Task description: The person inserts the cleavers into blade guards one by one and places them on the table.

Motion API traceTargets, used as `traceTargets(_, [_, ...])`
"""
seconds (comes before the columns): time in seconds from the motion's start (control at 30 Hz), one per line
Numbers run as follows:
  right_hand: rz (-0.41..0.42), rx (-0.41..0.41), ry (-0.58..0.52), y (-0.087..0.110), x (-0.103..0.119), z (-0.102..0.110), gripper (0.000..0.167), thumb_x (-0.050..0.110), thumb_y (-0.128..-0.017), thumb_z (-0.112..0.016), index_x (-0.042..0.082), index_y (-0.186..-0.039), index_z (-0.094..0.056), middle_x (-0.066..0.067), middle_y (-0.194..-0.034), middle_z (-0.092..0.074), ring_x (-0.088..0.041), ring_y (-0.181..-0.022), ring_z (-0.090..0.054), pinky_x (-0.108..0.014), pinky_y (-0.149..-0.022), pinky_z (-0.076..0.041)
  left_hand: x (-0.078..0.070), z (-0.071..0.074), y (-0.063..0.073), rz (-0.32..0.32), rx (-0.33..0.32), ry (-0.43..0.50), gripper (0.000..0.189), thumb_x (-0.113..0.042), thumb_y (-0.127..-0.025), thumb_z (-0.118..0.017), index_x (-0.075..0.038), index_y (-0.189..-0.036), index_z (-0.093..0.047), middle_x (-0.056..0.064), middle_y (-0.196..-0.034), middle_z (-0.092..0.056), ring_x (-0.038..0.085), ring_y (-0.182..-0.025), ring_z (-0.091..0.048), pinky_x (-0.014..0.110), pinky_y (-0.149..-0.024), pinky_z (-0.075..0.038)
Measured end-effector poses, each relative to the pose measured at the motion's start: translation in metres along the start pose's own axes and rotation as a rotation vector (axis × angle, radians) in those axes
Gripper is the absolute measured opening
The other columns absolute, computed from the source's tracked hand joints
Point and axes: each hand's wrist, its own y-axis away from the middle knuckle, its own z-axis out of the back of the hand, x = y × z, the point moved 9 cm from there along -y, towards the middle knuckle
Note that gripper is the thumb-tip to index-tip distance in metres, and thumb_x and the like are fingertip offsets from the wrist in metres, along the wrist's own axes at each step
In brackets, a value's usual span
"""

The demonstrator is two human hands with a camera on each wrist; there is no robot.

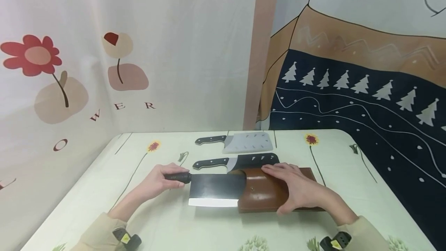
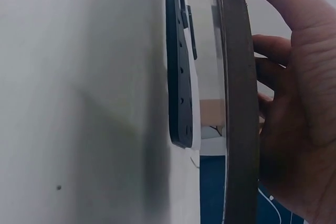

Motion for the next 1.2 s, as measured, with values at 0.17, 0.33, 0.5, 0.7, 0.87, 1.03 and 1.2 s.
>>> traceTargets(0.17, [-0.005, -0.005, 0.002, -0.003, 0.001, 0.0, 0.106, 0.052, -0.064, -0.09, 0.023, -0.155, -0.046, -0.008, -0.152, -0.048, -0.044, -0.134, -0.036, -0.075, -0.093, -0.035, -0.003, -0.001, -0.003, 0.004, -0.024, 0.022, 0.043, -0.01, -0.079, -0.087, 0.003, -0.118, -0.075, 0.01, -0.114, -0.073, 0.025, -0.105, -0.061, 0.028, -0.083, -0.051])
traceTargets(0.33, [-0.018, -0.001, 0.008, -0.007, 0.003, -0.001, 0.106, 0.052, -0.063, -0.09, 0.024, -0.155, -0.046, -0.009, -0.151, -0.048, -0.044, -0.134, -0.036, -0.075, -0.094, -0.034, -0.007, -0.004, -0.007, -0.008, -0.044, 0.047, 0.039, -0.01, -0.079, -0.087, 0.001, -0.116, -0.077, 0.012, -0.115, -0.073, 0.024, -0.106, -0.059, 0.028, -0.083, -0.051])
traceTargets(0.5, [-0.02, -0.005, 0.019, -0.011, 0.005, -0.002, 0.106, 0.053, -0.063, -0.09, 0.022, -0.155, -0.046, -0.009, -0.15, -0.049, -0.044, -0.134, -0.036, -0.074, -0.095, -0.034, -0.006, -0.01, -0.008, 0.0, -0.062, 0.052, 0.04, -0.009, -0.078, -0.088, -0.001, -0.116, -0.077, 0.013, -0.113, -0.072, 0.024, -0.104, -0.059, 0.028, -0.083, -0.05])
traceTargets(0.7, [0.01, -0.021, 0.049, -0.015, 0.009, -0.004, 0.106, 0.05, -0.062, -0.092, 0.02, -0.154, -0.049, -0.007, -0.148, -0.051, -0.04, -0.133, -0.039, -0.071, -0.096, -0.035, -0.006, -0.021, -0.009, 0.006, -0.076, 0.076, 0.04, -0.006, -0.078, -0.088, 0.0, -0.115, -0.077, 0.011, -0.107, -0.071, 0.024, -0.098, -0.06, 0.026, -0.08, -0.051])
traceTargets(0.87, [0.013, -0.016, 0.05, -0.017, 0.011, -0.006, 0.106, 0.047, -0.061, -0.093, 0.019, -0.153, -0.049, -0.007, -0.149, -0.051, -0.038, -0.134, -0.039, -0.07, -0.1, -0.031, -0.005, -0.027, -0.009, 0.008, -0.081, 0.087, 0.04, -0.005, -0.077, -0.087, 0.001, -0.115, -0.077, 0.011, -0.105, -0.072, 0.023, -0.097, -0.059, 0.026, -0.079, -0.05])
traceTargets(1.03, [0.005, -0.02, 0.055, -0.017, 0.011, -0.006, 0.106, 0.045, -0.06, -0.093, 0.018, -0.153, -0.05, -0.007, -0.148, -0.051, -0.037, -0.133, -0.04, -0.07, -0.1, -0.031, -0.004, -0.03, -0.01, 0.008, -0.09, 0.094, 0.04, -0.004, -0.077, -0.087, 0.001, -0.116, -0.077, 0.012, -0.107, -0.072, 0.021, -0.098, -0.06, 0.025, -0.08, -0.049])
traceTargets(1.2, [0.009, -0.019, 0.052, -0.019, 0.012, -0.008, 0.106, 0.046, -0.06, -0.093, 0.019, -0.153, -0.05, -0.006, -0.147, -0.051, -0.034, -0.132, -0.041, -0.068, -0.099, -0.034, -0.006, -0.038, -0.013, -0.011, -0.076, 0.092, 0.04, -0.006, -0.079, -0.087, 0.001, -0.117, -0.076, 0.011, -0.108, -0.071, 0.018, -0.098, -0.06, 0.025, -0.081, -0.048])
